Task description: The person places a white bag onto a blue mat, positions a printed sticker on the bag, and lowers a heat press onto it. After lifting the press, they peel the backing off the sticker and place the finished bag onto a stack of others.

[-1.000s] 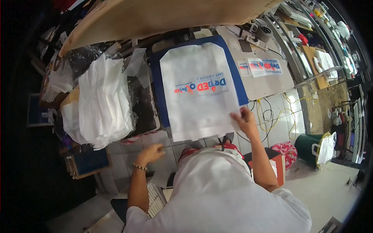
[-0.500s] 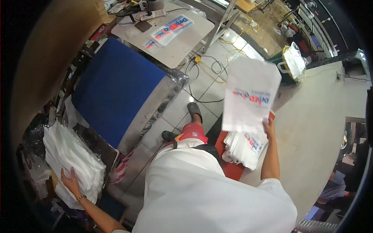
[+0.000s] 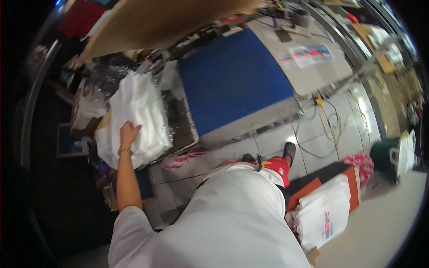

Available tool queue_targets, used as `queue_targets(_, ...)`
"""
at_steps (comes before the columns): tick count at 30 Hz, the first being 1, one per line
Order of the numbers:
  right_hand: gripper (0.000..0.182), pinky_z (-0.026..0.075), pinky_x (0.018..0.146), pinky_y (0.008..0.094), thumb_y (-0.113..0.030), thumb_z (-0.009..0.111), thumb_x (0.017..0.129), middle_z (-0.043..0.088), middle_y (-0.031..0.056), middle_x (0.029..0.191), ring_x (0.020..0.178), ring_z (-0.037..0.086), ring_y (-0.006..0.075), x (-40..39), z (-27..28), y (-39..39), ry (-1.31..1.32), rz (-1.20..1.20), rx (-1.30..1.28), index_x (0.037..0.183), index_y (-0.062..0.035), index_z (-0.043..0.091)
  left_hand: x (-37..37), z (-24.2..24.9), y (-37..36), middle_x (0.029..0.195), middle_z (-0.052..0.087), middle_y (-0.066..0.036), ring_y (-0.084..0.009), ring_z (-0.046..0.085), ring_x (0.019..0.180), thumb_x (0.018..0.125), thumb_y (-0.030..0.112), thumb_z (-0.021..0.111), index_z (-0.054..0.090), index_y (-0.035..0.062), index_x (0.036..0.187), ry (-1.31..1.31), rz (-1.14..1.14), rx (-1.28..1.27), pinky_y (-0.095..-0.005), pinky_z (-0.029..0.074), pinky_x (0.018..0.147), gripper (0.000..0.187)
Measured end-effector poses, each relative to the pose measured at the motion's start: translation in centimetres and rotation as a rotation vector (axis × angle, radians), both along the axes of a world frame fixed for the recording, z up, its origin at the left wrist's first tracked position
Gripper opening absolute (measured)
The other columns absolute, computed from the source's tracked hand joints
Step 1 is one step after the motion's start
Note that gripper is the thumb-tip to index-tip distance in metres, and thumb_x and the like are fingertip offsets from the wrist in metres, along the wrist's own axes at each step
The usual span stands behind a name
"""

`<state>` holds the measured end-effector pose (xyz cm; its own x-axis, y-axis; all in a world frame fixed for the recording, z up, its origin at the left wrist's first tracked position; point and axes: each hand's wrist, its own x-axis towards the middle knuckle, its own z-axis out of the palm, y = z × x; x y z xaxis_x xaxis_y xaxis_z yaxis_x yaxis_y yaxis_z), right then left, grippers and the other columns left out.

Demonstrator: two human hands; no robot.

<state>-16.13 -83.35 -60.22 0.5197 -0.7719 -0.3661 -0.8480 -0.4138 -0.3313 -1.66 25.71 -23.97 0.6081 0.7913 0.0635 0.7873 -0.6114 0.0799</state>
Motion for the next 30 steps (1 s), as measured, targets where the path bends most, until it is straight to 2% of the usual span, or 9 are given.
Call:
queue_targets(8, 0.04, 0.051, 0.097, 0.0451, -0.022, 0.06, 0.101, 0.069, 0.0251, 0.117, 0.112, 0.066, 0.0383, 17.2, 0.6, 1.3, -0.205, 0.342, -0.424, 0.128, 0.0075, 0.06, 0.2, 1.8, -2.9, 0.088, 0.073, -0.026, -0.0445, 0.071, 0.091, 0.082, 0.026, 0.079, 0.073, -0.0013, 0.088, -0.04, 0.173, 0.301, -0.0501, 0.055, 0.077, 0.028)
queue_targets(12, 0.026, 0.053, 0.093, 0.0406, -0.014, 0.064, 0.1, 0.072, 0.0223, 0.109, 0.101, 0.069, 0.0311, 38.2, 4.0, 18.6, -0.766, 0.555, 0.19, 0.114, 0.0086, 0.068, -0.3, 6.4, -1.1, 0.091, 0.073, -0.023, -0.0428, 0.07, 0.087, 0.085, 0.017, 0.073, 0.074, 0.0022, 0.091, 0.046, 0.082, 0.179, -0.0519, 0.054, 0.075, 0.016)
queue_targets(13, 0.023, 0.054, 0.094, 0.0378, -0.01, 0.065, 0.099, 0.073, 0.0194, 0.11, 0.101, 0.069, 0.0274, 42.1, 7.3, 24.7, -0.632, 0.702, 0.077, 0.115, 0.0079, 0.068, -1.0, 6.8, 0.1, 0.092, 0.073, -0.022, -0.042, 0.07, 0.085, 0.086, 0.014, 0.071, 0.074, 0.0035, 0.093, 0.095, 0.01, 0.147, -0.0522, 0.054, 0.074, 0.013)
queue_targets(15, 0.022, 0.052, 0.087, 0.032, -0.015, 0.07, 0.099, 0.075, 0.0123, 0.101, 0.092, 0.068, 0.0176, 47.1, 14.8, 38.9, -0.888, 0.912, 0.504, 0.111, 0.0038, 0.07, -1.7, 10.1, -1.1, 0.09, 0.071, -0.021, -0.0412, 0.069, 0.085, 0.085, 0.009, 0.068, 0.074, 0.0052, 0.096, 0.009, 0.048, 0.514, -0.051, 0.054, 0.074, 0.014)
queue_targets(17, 0.021, 0.053, 0.091, 0.0337, -0.009, 0.076, 0.092, 0.076, 0.0122, 0.106, 0.096, 0.071, 0.0208, 48.6, 23.5, 51.3, -0.899, 1.338, 0.522, 0.111, 0.001, 0.071, -1.6, 16.3, -4.9, 0.088, 0.069, -0.02, -0.0396, 0.07, 0.087, 0.083, 0.004, 0.064, 0.074, 0.0053, 0.098, 0.089, -0.14, 0.608, -0.0493, 0.055, 0.075, 0.018)
queue_targets(20, 0.057, 0.052, 0.099, 0.0391, -0.019, 0.09, 0.075, 0.069, 0.0152, 0.124, 0.118, 0.066, 0.033, 45.1, 38.7, 64.6, -1.111, 1.871, 0.821, 0.126, -0.0044, 0.068, 0.7, 23.9, -17.8, 0.093, 0.071, -0.02, -0.0393, 0.071, 0.092, 0.08, -0.002, 0.062, 0.078, 0.0057, 0.092, 0.311, -0.16, 0.502, -0.0485, 0.055, 0.08, 0.021)
queue_targets(24, 0.093, 0.034, 0.119, 0.0478, -0.029, 0.09, 0.07, 0.045, 0.0174, 0.157, 0.14, 0.047, 0.0388, 39.9, 47.2, 72.0, -1.323, 2.222, 1.212, 0.151, -0.0077, 0.048, 1.5, 28.9, -31.0, 0.083, 0.068, -0.013, -0.0316, 0.069, 0.084, 0.077, 0.008, 0.066, 0.077, 0.0059, 0.081, 0.542, -0.452, 0.349, -0.043, 0.053, 0.075, 0.012)
queue_targets(27, 0.077, 0.039, 0.114, 0.0462, -0.018, 0.081, 0.081, 0.054, 0.0203, 0.148, 0.133, 0.053, 0.0385, 37.4, 47.3, 71.6, -0.957, 2.611, 1.467, 0.15, -0.0059, 0.049, 4.1, 30.9, -35.3, 0.081, 0.067, -0.011, -0.0282, 0.067, 0.083, 0.075, 0.012, 0.066, 0.075, 0.0054, 0.08, 0.493, -0.534, 0.312, -0.0416, 0.05, 0.074, 0.012)
queue_targets(30, 0.066, 0.045, 0.107, 0.0439, -0.016, 0.078, 0.086, 0.064, 0.0203, 0.134, 0.125, 0.06, 0.0341, 38.6, 41.8, 67.6, -0.422, 2.504, 1.585, 0.146, -0.0032, 0.052, 7.8, 29.3, -34.1, 0.08, 0.066, -0.011, -0.0289, 0.065, 0.08, 0.077, 0.013, 0.066, 0.073, 0.0047, 0.081, 0.324, -0.567, 0.378, -0.0427, 0.047, 0.072, 0.012)
